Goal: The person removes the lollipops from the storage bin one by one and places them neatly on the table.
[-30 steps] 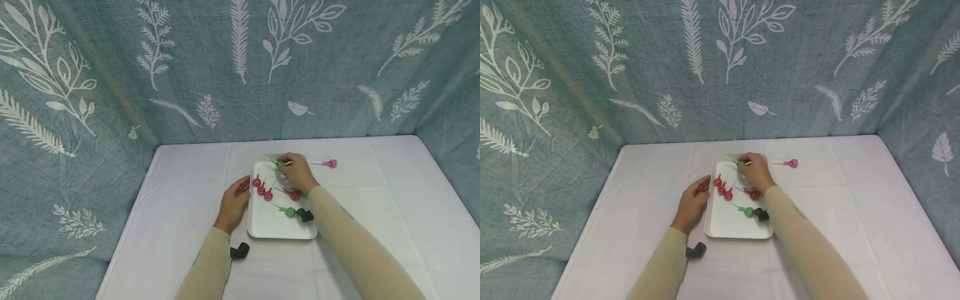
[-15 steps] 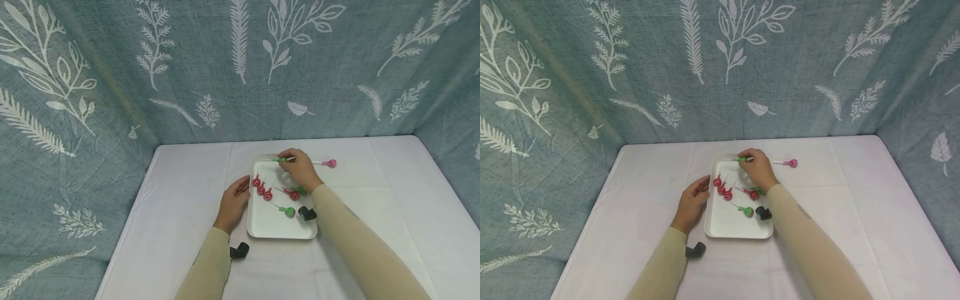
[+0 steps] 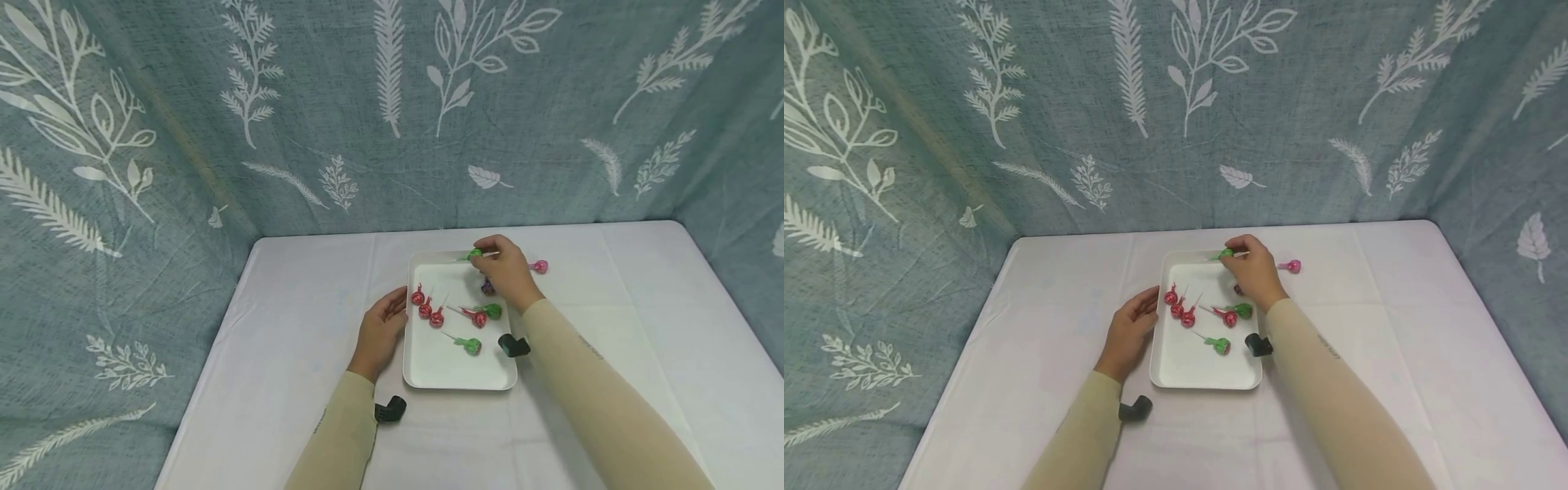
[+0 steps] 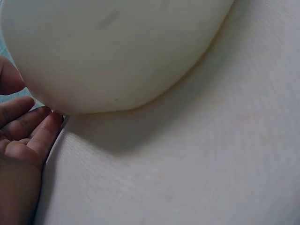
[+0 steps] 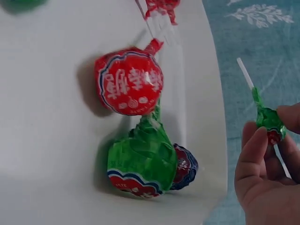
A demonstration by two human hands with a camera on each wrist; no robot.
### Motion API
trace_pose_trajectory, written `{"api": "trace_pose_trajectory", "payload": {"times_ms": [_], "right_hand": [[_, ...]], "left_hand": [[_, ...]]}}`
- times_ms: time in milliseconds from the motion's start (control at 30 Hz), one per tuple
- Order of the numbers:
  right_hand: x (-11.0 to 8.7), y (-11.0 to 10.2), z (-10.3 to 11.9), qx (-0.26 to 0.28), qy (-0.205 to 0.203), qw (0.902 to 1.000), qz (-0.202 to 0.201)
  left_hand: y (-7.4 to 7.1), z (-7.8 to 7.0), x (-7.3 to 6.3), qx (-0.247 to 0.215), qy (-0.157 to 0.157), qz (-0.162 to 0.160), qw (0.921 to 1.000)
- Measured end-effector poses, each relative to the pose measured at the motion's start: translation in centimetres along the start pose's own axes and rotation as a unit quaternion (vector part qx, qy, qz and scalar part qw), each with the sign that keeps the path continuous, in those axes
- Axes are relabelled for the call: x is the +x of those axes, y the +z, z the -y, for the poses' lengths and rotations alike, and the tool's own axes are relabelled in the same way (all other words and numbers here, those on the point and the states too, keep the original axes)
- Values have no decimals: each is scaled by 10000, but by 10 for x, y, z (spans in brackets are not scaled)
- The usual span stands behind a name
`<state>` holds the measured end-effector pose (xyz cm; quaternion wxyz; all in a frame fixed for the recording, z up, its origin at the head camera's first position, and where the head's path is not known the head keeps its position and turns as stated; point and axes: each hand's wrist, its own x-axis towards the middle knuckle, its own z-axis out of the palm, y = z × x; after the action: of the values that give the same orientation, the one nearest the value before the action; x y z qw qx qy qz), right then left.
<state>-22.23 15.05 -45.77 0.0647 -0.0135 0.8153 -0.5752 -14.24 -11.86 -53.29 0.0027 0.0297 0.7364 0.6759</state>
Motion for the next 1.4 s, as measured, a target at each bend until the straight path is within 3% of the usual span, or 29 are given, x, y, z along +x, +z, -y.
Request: {"api": "trace_pose_trajectory", "payload": {"times_ms": [367, 900, 1400], "right_hand": [[-3, -19, -4, 186, -10, 9998, -121], [-9, -37, -18, 57, 129, 9985, -526], [5, -66, -29, -149, 433, 9973, -572]], "left_hand": [[2, 0, -3, -10, 31, -10, 10000], [1, 0, -1, -87, 4, -1, 10000], [6, -5, 15, 7, -194, -109, 9998]]}}
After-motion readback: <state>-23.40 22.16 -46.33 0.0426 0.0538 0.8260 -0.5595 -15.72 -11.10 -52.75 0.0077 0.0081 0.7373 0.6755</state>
